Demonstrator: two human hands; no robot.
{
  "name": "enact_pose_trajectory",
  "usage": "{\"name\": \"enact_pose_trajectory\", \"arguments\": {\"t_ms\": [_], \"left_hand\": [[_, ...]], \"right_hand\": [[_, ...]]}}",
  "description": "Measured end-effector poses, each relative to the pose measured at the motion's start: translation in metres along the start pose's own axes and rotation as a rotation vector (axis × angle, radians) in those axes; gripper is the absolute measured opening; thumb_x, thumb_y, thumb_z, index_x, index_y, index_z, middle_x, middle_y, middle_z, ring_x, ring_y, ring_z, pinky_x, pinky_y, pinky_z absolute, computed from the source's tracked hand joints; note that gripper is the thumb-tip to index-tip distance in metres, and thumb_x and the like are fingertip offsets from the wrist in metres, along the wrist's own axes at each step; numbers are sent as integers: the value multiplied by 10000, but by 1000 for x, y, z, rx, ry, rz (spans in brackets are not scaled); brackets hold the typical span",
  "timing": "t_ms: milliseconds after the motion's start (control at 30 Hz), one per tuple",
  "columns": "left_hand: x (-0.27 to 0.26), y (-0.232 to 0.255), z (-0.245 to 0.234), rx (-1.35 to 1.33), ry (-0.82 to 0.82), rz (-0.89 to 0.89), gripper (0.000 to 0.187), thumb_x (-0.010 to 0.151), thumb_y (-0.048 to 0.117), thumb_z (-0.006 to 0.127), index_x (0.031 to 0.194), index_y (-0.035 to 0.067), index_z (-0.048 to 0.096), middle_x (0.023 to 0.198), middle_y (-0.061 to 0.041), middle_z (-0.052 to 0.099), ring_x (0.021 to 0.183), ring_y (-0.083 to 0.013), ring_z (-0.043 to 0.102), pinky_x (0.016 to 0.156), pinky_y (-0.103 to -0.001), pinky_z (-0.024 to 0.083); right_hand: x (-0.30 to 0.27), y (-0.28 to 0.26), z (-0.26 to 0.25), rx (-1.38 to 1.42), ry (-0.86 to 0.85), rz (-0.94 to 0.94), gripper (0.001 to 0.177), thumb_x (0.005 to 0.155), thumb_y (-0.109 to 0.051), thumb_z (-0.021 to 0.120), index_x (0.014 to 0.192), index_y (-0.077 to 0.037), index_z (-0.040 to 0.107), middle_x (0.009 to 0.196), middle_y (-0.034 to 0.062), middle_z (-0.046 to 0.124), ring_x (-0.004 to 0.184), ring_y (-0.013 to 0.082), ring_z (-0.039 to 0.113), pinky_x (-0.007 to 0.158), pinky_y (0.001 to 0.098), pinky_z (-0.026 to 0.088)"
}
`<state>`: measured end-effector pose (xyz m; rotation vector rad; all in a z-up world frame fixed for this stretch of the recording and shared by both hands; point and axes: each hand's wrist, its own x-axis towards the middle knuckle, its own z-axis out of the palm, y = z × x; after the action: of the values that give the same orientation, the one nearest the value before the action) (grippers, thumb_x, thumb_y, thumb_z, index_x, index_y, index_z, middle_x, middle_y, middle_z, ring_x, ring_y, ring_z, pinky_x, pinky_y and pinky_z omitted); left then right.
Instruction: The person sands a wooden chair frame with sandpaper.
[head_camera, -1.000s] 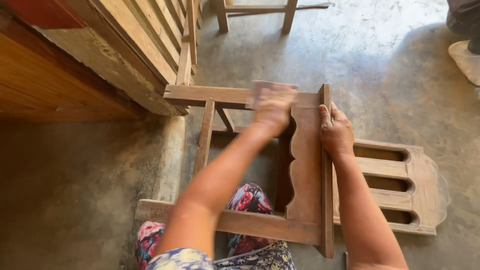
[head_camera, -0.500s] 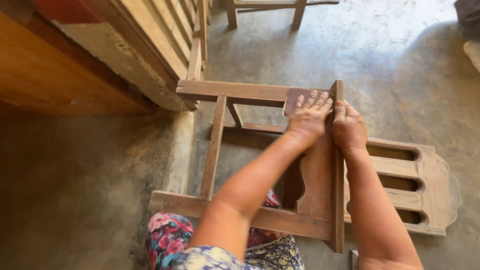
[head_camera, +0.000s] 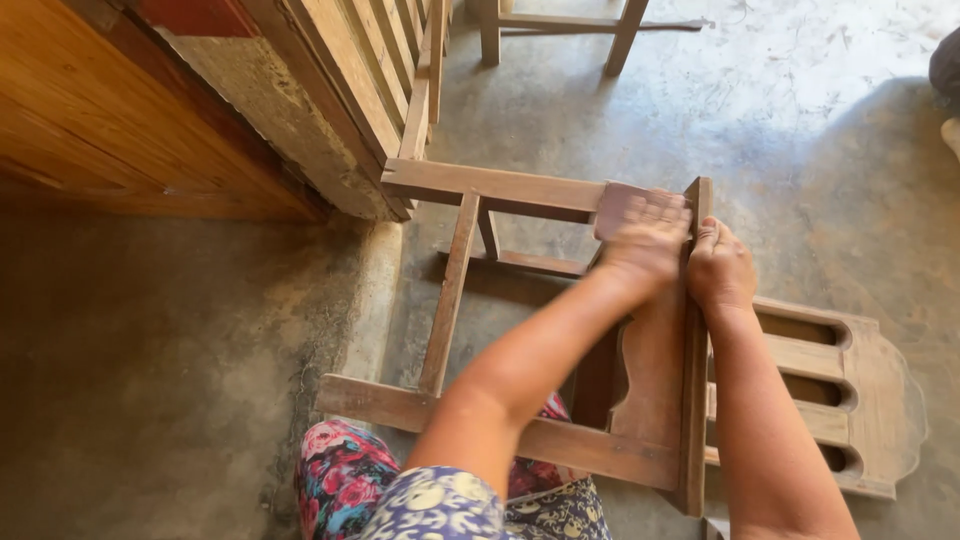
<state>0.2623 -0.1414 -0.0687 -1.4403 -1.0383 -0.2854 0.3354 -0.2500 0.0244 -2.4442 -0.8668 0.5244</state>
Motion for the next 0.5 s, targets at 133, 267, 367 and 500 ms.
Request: {"name": "enact_pose_trajectory", "arguments": {"t_ms": [133, 267, 367, 500], "left_hand": [[-38, -19, 60, -1568, -396, 125, 499, 990, 193, 410, 1445, 148, 610, 1549, -103, 573, 1455, -284, 536, 1221, -429, 399], [-73, -151, 218, -1041, -270, 52, 418, 887, 112, 658, 1299, 139, 719, 1288, -142, 692, 1260, -380, 618, 1073, -501, 426], [-58, -233, 251, -1061, -1240, -127, 542, 1111, 439, 280, 1645, 358, 317, 1730, 178, 188, 1612, -275, 137, 1285, -614, 89], [-62, -116, 197, -865, -349, -174, 606, 870, 222, 629, 1342, -150, 548, 890, -393, 637, 833, -554, 693, 688, -642, 448]], "right_hand": [[-11, -3, -5, 99, 66, -40, 501, 1144, -419, 350, 1389, -146, 691, 1209, 295, 697, 1208, 524, 588, 1035, 645, 447], [-27, -16, -14, 266, 112, -135, 444, 1116, -320, 410, 1369, -104, 704, 1211, 285, 697, 1204, 526, 586, 1017, 638, 462], [-27, 24, 8, 227, -89, -172, 865, 993, -346, 602, 1689, -67, 172, 1571, 404, 363, 1440, 556, 378, 1224, 637, 298], [-124, 34, -12, 314, -84, -283, 864, 950, -109, 568, 1657, 56, 100, 1574, 478, 237, 1449, 620, 274, 1230, 675, 225]]}}
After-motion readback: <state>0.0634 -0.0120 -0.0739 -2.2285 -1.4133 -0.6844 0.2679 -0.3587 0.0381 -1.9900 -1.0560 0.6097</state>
